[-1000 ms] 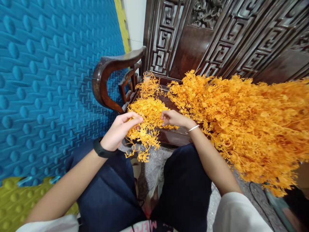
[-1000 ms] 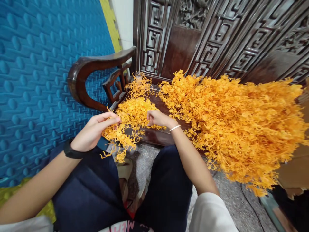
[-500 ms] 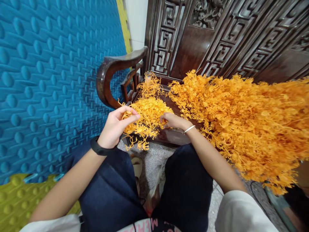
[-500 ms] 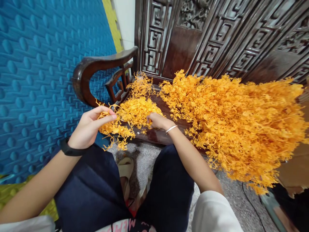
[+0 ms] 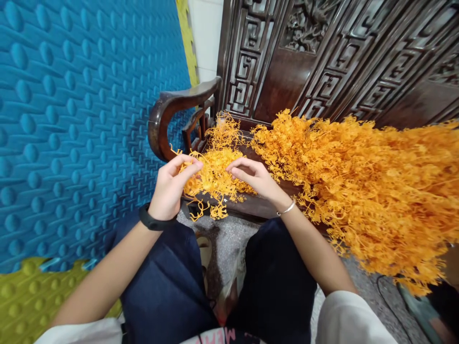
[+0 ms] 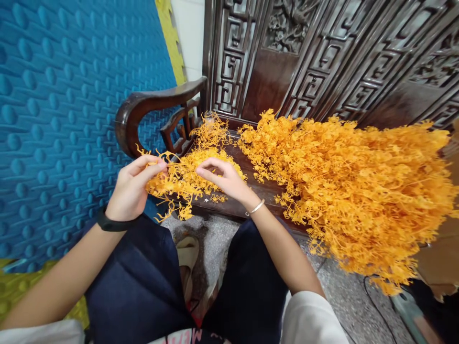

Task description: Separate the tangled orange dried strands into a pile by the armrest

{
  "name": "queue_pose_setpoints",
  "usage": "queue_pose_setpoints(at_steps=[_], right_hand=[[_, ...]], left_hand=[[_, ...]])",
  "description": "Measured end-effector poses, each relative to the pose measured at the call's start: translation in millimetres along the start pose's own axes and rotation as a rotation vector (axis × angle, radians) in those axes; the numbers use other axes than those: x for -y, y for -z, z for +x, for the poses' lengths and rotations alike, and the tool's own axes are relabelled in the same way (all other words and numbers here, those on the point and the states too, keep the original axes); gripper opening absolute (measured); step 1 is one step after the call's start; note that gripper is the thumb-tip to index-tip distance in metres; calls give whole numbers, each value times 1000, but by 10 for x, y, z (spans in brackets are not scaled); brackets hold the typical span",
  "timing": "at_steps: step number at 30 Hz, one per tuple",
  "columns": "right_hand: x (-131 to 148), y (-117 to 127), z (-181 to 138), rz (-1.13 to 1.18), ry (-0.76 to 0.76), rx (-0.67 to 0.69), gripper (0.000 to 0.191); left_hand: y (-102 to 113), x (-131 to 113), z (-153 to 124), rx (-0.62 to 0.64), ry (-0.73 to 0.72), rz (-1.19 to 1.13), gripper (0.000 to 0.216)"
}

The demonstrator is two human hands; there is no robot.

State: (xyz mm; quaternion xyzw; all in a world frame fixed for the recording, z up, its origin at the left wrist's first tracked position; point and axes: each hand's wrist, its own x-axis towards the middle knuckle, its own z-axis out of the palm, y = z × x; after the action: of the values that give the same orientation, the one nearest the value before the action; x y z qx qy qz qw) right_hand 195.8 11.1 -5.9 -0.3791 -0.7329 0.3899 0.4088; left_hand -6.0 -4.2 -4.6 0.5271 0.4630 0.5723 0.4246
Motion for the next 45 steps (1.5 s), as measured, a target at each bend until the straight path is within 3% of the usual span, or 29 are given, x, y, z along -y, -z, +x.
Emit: queue_pose_setpoints(at_steps=[3, 5, 7, 10, 12, 18, 24, 29, 34, 39, 42, 45], right_hand=[[-48, 81, -9, -20, -11, -116, 25], [-132, 169, -15, -60, -63, -83, 27], [-249, 233, -30, -123, -165, 127, 28], [-459, 235, -80, -229, -398, 628, 29], [-596, 195, -119, -285, -516, 784, 28], [-882, 144, -175, -191, -554, 622, 23], [-1099, 148, -205, -169, -561, 447, 29], [-1177, 143, -205, -146, -577, 385, 34], [-1081, 248, -187, -102, -612, 428, 33], [-824, 425, -172, -119, -631, 456, 36], [-577, 531, -163, -145, -610, 446, 31], [-270, 627, -161, -147, -530, 362, 24]], left_hand=[[58, -32, -10, -49, -48, -10, 11], [117, -51, -41, -12, -45, -2, 9], [180, -61, -105, 74, -5, 32, 10], [250, -45, -274, 244, 64, 126, 13], [262, -3, -429, 375, 97, 193, 15], [124, 264, -912, 583, 140, 311, 18], [-92, 429, -1247, 622, 134, 323, 18], [-322, 349, -1531, 545, 124, 327, 15], [-478, 73, -1744, 486, 91, 311, 18], [-454, -476, -1583, 555, -95, 321, 21], [-427, -802, -1270, 563, -245, 379, 21], [-432, -951, -869, 508, -355, 453, 22]])
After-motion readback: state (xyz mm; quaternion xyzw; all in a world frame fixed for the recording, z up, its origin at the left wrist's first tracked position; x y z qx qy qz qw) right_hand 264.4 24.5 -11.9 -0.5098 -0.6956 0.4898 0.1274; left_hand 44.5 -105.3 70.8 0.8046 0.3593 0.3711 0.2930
